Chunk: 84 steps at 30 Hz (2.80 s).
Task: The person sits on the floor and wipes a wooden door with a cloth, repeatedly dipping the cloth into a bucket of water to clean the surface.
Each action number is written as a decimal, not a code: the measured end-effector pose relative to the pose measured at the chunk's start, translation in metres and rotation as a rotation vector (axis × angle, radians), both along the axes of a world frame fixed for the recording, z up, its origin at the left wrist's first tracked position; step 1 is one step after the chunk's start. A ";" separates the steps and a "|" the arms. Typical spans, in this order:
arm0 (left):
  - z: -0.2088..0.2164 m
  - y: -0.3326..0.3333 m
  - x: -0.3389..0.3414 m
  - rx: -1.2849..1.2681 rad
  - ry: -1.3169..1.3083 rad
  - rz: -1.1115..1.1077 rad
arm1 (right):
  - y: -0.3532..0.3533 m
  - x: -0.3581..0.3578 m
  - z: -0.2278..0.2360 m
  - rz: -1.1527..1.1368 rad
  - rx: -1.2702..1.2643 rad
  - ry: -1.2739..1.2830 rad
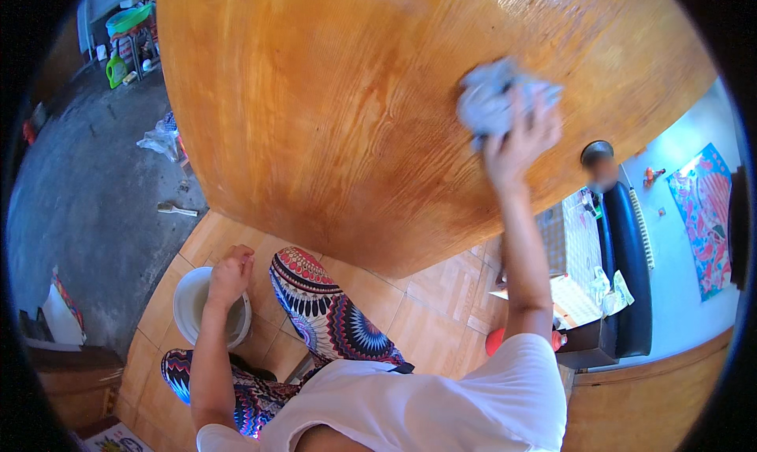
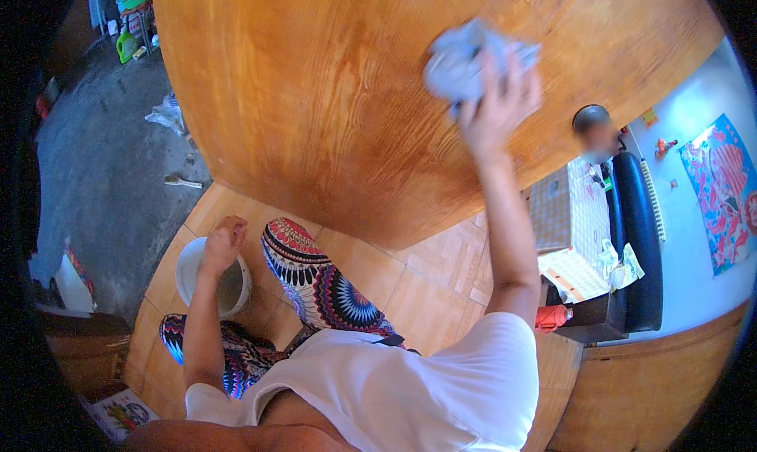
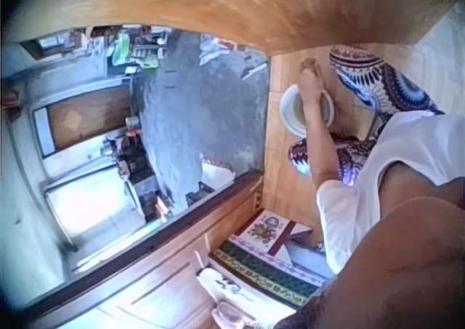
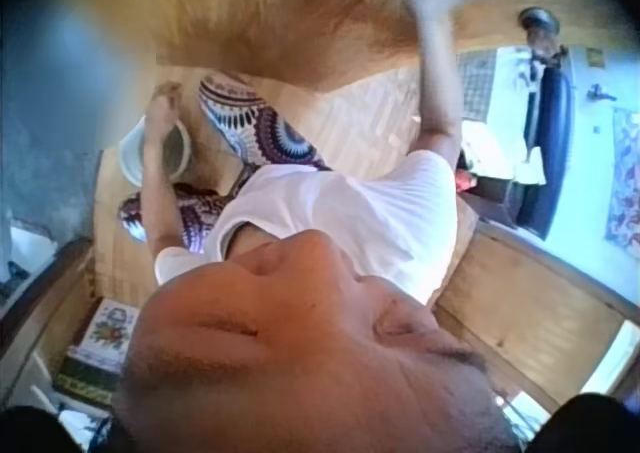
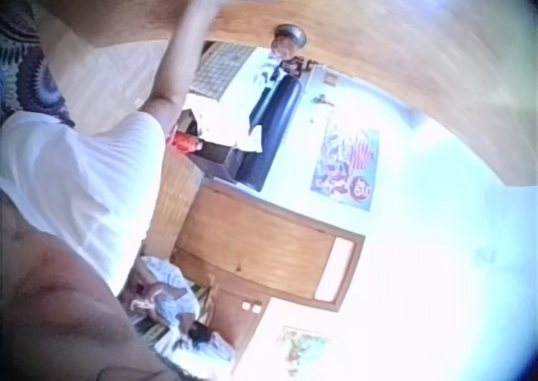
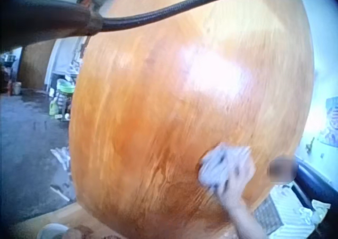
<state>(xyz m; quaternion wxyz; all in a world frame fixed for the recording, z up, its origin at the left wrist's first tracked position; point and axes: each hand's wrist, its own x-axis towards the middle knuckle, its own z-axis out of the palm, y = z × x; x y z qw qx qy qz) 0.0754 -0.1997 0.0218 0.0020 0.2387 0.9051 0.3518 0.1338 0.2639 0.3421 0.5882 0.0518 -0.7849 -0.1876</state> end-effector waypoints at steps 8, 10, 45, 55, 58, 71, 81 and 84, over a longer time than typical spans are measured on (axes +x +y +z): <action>0.009 0.015 -0.004 -0.020 -0.031 -0.023 | 0.009 -0.001 -0.122 -0.009 0.011 -0.055; 0.003 0.012 -0.003 -0.037 -0.049 -0.021 | 0.011 0.019 -0.193 0.060 0.054 -0.325; 0.037 0.054 0.004 0.422 -0.252 -0.146 | -0.020 0.097 -0.213 1.162 -2.253 -0.103; 0.130 0.177 0.099 0.775 -0.747 -0.413 | -0.062 0.104 -0.180 1.318 -2.416 -0.216; 0.131 0.208 0.112 1.236 -1.314 -0.283 | -0.069 0.116 -0.186 1.285 -1.704 -0.816; 0.181 0.233 0.050 1.153 -0.405 -0.038 | 0.170 0.128 -0.087 0.360 -1.230 0.253; 0.424 0.236 -0.018 0.635 1.025 0.140 | 0.131 0.106 -0.080 0.352 -1.233 0.209; 0.526 0.240 -0.033 0.797 1.296 0.156 | 0.133 0.104 -0.088 0.471 -1.165 0.270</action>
